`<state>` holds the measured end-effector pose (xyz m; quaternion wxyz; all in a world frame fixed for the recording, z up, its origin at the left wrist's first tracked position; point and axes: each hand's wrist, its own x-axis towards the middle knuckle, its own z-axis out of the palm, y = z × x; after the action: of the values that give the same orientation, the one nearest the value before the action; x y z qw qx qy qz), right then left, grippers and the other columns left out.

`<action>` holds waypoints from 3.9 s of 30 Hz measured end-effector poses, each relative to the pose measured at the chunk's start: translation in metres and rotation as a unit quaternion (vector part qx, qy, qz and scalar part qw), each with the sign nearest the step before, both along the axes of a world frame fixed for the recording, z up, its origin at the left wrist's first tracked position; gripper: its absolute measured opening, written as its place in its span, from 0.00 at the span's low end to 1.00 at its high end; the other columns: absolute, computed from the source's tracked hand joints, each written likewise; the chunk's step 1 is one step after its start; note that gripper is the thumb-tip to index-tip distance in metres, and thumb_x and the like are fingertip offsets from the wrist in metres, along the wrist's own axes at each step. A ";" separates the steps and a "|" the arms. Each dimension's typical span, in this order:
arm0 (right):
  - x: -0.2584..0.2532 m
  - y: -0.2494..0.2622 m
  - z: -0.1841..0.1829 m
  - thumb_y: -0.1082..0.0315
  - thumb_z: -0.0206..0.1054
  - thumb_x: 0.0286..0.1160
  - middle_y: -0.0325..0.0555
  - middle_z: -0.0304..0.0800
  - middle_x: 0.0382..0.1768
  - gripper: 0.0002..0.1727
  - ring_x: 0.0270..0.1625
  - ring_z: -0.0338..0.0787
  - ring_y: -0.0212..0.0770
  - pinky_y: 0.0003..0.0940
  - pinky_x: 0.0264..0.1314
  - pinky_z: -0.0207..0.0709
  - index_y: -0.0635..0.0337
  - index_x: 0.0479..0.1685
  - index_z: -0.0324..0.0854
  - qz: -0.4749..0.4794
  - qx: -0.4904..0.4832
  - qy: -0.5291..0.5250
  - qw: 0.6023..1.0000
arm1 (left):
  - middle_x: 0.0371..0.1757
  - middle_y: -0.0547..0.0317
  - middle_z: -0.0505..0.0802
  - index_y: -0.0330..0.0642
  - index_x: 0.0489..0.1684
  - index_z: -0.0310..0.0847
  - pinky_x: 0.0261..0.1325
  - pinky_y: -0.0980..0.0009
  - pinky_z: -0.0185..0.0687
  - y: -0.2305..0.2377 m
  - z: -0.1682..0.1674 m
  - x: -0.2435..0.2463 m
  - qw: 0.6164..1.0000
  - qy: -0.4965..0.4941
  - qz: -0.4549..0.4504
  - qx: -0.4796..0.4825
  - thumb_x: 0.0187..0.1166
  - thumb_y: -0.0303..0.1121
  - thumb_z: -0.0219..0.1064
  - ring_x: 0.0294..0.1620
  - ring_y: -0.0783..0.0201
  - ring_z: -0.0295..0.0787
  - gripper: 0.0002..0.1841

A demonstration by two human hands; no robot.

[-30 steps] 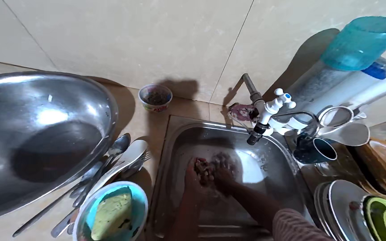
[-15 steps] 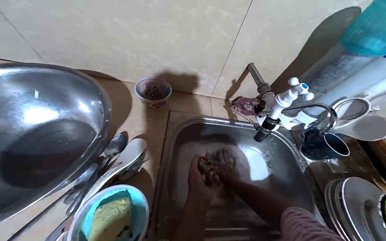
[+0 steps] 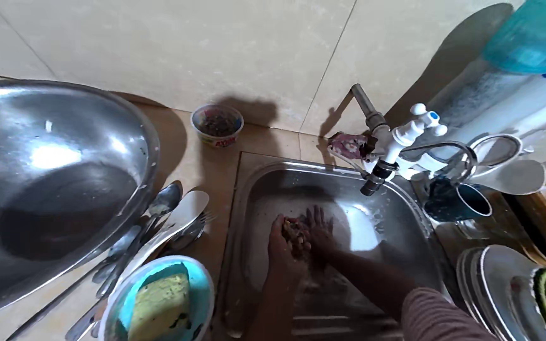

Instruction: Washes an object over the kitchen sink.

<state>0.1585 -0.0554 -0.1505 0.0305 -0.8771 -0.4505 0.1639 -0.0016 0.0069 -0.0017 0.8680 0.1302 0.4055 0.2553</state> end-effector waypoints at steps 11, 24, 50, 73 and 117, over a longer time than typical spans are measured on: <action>-0.015 -0.003 0.006 0.50 0.34 0.92 0.66 0.26 0.95 0.39 0.96 0.28 0.64 0.73 0.91 0.22 0.61 0.96 0.32 -0.022 -0.020 0.009 1.000 | 0.27 0.56 0.87 0.41 0.41 0.76 0.17 0.75 0.79 -0.003 -0.001 0.000 1.000 -0.007 -0.011 0.004 0.95 0.48 0.40 0.19 0.65 0.85 0.24; -0.009 -0.005 0.011 0.51 0.33 0.93 0.66 0.26 0.95 0.38 0.96 0.28 0.63 0.71 0.91 0.19 0.63 0.96 0.33 -0.002 -0.020 0.016 1.000 | 0.28 0.56 0.87 0.41 0.40 0.76 0.16 0.75 0.79 -0.003 0.000 0.002 1.000 -0.006 -0.013 0.011 0.96 0.47 0.40 0.19 0.65 0.85 0.24; -0.013 -0.014 0.001 0.51 0.33 0.93 0.64 0.28 0.95 0.38 0.97 0.30 0.61 0.69 0.92 0.20 0.66 0.95 0.36 -0.003 0.004 0.017 1.000 | 0.27 0.57 0.86 0.42 0.41 0.76 0.17 0.75 0.78 -0.003 0.004 0.003 1.000 0.013 -0.015 0.001 0.95 0.47 0.42 0.19 0.66 0.84 0.22; 0.000 -0.020 -0.014 0.37 0.46 0.83 0.68 0.44 0.93 0.52 0.95 0.45 0.64 0.70 0.92 0.33 0.75 0.92 0.42 0.012 0.122 0.005 0.992 | 0.29 0.57 0.86 0.42 0.41 0.76 0.16 0.75 0.78 -0.001 0.004 0.003 1.000 0.016 -0.016 0.005 0.95 0.47 0.42 0.19 0.65 0.83 0.22; -0.009 0.008 0.000 0.52 0.31 0.92 0.57 0.30 0.96 0.36 0.97 0.31 0.59 0.77 0.88 0.20 0.54 0.97 0.35 -0.046 0.004 -0.009 0.999 | 0.27 0.57 0.85 0.41 0.39 0.76 0.17 0.77 0.77 0.000 0.001 0.005 1.000 0.016 -0.023 0.001 0.95 0.46 0.41 0.18 0.67 0.83 0.23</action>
<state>0.1498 -0.0477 -0.1509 0.0374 -0.8980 -0.4109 0.1531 0.0032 0.0072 -0.0003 0.8670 0.1444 0.4160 0.2331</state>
